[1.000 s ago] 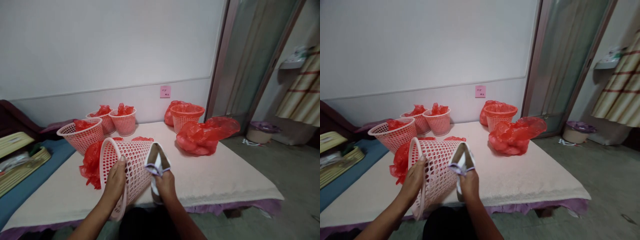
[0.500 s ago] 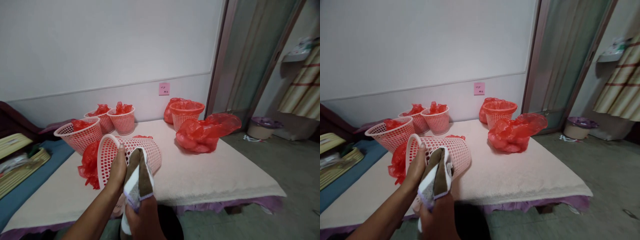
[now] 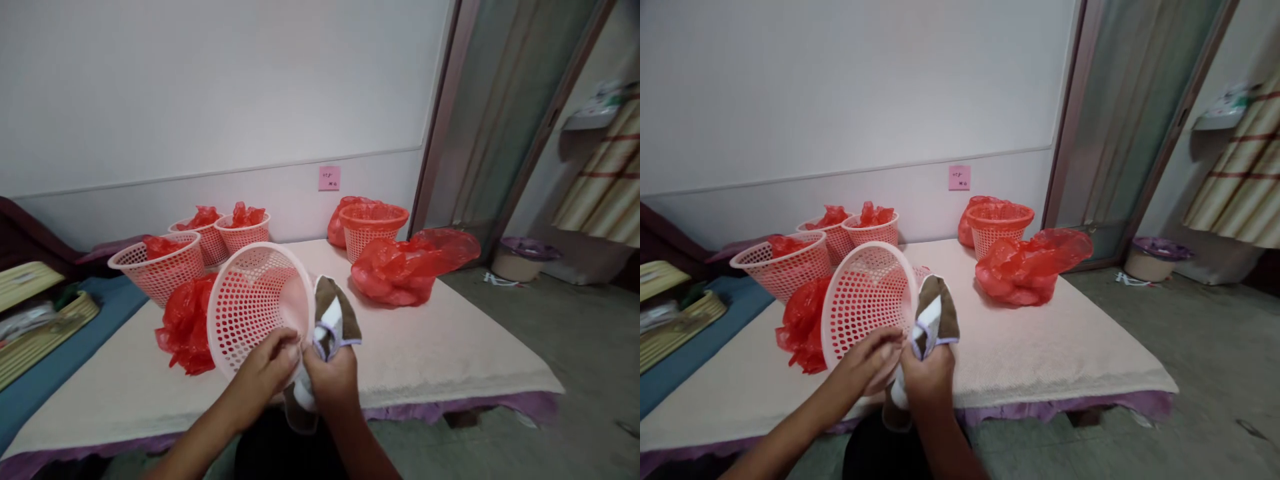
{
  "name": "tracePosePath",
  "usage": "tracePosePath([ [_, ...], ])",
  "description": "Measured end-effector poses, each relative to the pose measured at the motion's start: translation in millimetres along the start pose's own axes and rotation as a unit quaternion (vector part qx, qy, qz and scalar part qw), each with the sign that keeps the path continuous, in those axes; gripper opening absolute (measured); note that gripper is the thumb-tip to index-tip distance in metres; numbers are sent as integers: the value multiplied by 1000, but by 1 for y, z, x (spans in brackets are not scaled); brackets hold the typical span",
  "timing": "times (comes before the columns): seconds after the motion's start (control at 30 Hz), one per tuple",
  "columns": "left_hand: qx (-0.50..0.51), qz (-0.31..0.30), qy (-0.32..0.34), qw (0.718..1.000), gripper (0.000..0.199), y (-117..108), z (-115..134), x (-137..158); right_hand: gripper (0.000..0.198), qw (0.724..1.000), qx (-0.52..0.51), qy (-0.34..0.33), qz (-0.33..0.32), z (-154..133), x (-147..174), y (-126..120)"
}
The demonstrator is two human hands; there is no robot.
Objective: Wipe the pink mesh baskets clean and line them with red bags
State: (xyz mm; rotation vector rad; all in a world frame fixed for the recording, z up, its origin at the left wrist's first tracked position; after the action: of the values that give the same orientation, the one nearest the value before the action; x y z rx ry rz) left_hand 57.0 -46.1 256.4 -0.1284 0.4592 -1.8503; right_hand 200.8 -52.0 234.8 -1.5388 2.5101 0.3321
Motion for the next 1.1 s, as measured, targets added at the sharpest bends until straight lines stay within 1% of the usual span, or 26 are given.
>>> tracePosePath([
  [0.03, -82, -52, 14, 995, 44, 2, -8, 12, 45, 1000, -1, 13, 4, -3, -8, -6],
  [0.07, -177, -89, 38, 980, 51, 3, -16, 23, 45, 1000, -4, 18, 8, -7, -15, -12],
  [0.1, -269, -92, 76, 956, 59, 0, -22, 32, 47, 1000, -11, 17, 8, -12, -21, -16],
  [0.13, -343, -91, 118, 927, 55, -3, -26, 39, 48, 1000, -22, 9, 4, -18, -26, -18],
  [0.17, -400, -92, 151, 899, 43, -6, -30, 43, 49, 999, -33, 0, -4, -23, -30, -19],
  [0.2, -441, -89, 183, 874, 33, -8, -31, 45, 50, 999, -40, -5, -15, -27, -32, -19],
  [0.23, -463, -86, 213, 856, 26, -10, -30, 46, 50, 999, -44, -7, -23, -30, -33, -19],
  [0.27, -470, -82, 240, 845, 22, -11, -26, 45, 48, 999, -47, -9, -26, -31, -33, -18],
  [0.3, -464, -75, 265, 842, 19, -12, -20, 45, 46, 998, -48, -14, -27, -31, -33, -18],
  [0.33, -448, -64, 283, 846, 16, -13, -12, 44, 43, 998, -49, -22, -28, -29, -32, -18],
  [0.37, -425, -49, 291, 856, 15, -14, -3, 43, 41, 998, -49, -34, -33, -25, -32, -17],
  [0.4, -400, -33, 284, 871, 13, -15, 5, 41, 39, 997, -42, -47, -41, -20, -32, -16],
  [0.47, -347, 3, 225, 910, 14, -19, 17, 34, 34, 997, 5, -55, -54, 1, -33, -16],
  [0.53, -283, 39, 141, 948, 20, -25, 22, 27, 30, 995, 91, -19, -47, 33, -38, -21],
  [0.6, -207, 70, 77, 973, 25, -30, 23, 21, 27, 985, 165, 41, -23, 69, -43, -30],
  [0.67, -139, 97, 44, 985, 27, -34, 22, 14, 28, 979, 188, 82, -3, 97, -47, -39],
  [0.73, -95, 100, 25, 990, 28, -35, 20, 7, 30, 977, 186, 106, 6, 111, -47, -41],
  [0.8, -70, 90, 16, 993, 28, -31, 20, 1, 32, 978, 174, 113, 4, 106, -43, -35],
  [0.87, -46, 80, 14, 996, 29, -25, 23, -5, 38, 987, 136, 88, -4, 80, -33, -20],
  [0.93, -26, 83, 14, 996, 32, -19, 29, -11, 45, 998, 52, 16, -20, 39, -19, -2],
  [1.0, -18, 97, 18, 995, 35, -15, 36, -16, 53, 997, -9, -40, -67, 1, 1, 18],
  [1.07, -13, 110, 27, 993, 35, -14, 45, -21, 60, 990, -28, -88, -109, -22, 22, 33],
  [1.1, -7, 115, 30, 993, 36, -14, 48, -23, 61, 987, -25, -107, -119, -26, 31, 37],
])
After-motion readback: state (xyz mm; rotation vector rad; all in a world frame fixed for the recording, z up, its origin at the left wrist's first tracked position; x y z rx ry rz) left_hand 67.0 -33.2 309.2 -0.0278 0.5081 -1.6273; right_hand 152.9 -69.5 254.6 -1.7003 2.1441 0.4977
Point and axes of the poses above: each hand's wrist, its own x-axis away from the middle knuckle, its own y-axis out of the palm, z = x × y, the point moved 6 cm from there along -x, towards the middle knuckle, and after that the axes turned 2 degrees about y, right-handed, at the moved point
